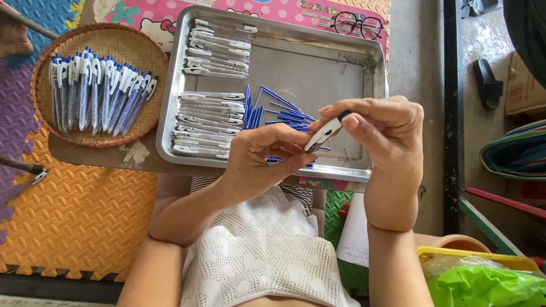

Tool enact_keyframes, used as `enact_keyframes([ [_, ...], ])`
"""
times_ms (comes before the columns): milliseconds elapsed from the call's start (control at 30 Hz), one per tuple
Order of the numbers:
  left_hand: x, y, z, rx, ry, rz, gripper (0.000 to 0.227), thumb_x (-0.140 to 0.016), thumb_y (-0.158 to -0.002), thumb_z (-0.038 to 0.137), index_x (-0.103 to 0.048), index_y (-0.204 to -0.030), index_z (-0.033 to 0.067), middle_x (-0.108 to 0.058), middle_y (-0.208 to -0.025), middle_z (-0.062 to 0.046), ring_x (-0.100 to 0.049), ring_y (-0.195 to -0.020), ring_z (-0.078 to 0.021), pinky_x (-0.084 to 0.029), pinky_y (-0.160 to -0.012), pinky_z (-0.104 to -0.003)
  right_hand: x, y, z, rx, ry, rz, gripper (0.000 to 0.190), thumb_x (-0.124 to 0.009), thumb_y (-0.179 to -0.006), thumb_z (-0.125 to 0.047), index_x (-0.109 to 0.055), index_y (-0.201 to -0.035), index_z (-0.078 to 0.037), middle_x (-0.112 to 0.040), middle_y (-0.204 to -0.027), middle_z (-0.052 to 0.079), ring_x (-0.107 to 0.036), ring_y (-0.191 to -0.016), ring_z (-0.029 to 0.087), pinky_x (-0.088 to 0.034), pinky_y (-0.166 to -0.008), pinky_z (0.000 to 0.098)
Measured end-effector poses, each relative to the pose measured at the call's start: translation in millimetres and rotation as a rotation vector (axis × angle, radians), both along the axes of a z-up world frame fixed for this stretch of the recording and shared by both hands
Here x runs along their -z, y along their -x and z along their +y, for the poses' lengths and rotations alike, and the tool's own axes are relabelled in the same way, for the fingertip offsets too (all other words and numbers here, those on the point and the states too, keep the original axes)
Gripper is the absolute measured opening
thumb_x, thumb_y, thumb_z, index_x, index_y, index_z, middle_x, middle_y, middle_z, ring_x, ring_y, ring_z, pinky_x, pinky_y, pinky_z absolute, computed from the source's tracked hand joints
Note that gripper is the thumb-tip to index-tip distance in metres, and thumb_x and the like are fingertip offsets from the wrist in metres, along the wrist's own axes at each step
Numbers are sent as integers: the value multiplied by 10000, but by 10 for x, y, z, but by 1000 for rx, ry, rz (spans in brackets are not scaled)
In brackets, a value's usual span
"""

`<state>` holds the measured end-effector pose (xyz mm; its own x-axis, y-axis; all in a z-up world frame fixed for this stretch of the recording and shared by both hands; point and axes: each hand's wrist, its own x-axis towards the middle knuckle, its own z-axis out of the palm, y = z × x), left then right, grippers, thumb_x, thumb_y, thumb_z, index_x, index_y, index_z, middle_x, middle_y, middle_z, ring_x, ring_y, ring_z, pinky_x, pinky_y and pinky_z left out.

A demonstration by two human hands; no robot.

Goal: Assembling ballpoint pens by manually attaching caps to the pen bodies.

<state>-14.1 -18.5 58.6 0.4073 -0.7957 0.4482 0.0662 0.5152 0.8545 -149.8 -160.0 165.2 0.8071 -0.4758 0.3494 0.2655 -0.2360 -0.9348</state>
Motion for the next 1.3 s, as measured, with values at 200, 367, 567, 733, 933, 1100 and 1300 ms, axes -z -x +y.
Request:
enact_keyframes([
  [200,-2,-29,-32,4,19,-7,382,-822,-929,-38,-716,-1246,147,-777,-1116,-26,-790,-933,-127,-679,-837,-208,311,2,-438,-194,239,-45,267,-648,-1054,-88,-689,-1308,-16,-791,-1123,192,-386,-556,4,-329,-544,138],
  [367,-71,-39,-22,-36,18,-31,362,-833,-927,-13,-727,-1230,153,-785,-1112,-21,-779,-905,-112,-671,-836,-211,415,29,-290,-17,204,-199,316,-702,-1033,-140,-635,-1283,43,-748,-1084,178,-803,-1041,295,-684,-875,291],
  [567,-58,-31,-49,-95,55,-15,336,-822,-896,-78,-718,-1182,63,-788,-1102,-84,-786,-918,-136,-675,-857,-214,578,15,-332,-126,248,-237,296,-645,-1008,102,-642,-1299,50,-738,-1256,142,-807,-1109,351,-676,-971,346],
  [733,-83,-44,-42,-182,21,-152,366,-810,-920,-42,-688,-1249,60,-781,-1118,-97,-795,-935,-165,-687,-878,-244,608,-124,-253,-96,255,-262,373,-660,-1026,103,-551,-1358,-29,-719,-1211,152,-778,-1136,303,-690,-987,360],
  [933,127,-53,-70,-327,-23,-330,423,-789,-953,-5,-668,-1344,104,-823,-1089,-93,-823,-862,-162,-693,-760,-236,752,-273,-252,-148,225,-245,636,-700,-1011,52,-423,-1574,-47,-739,-1237,231,-766,-1169,310,-686,-969,371],
  [1100,432,-81,-173,-346,-56,-274,283,-780,-961,67,-754,-1230,151,-824,-1062,-128,-816,-925,-327,-667,-844,-430,820,-394,-38,2,308,-129,611,-688,-969,82,-474,-1539,28,-811,-1083,182,-785,-1087,290,-563,-1037,387],
  [1300,437,-115,-143,-365,-51,-280,222,-750,-968,23,-727,-1182,78,-823,-1047,-166,-789,-969,-363,-651,-859,-443,897,-476,32,17,272,-143,550,-694,-930,145,-591,-1458,31,-800,-1085,211,-777,-1093,333,-583,-1027,425],
])
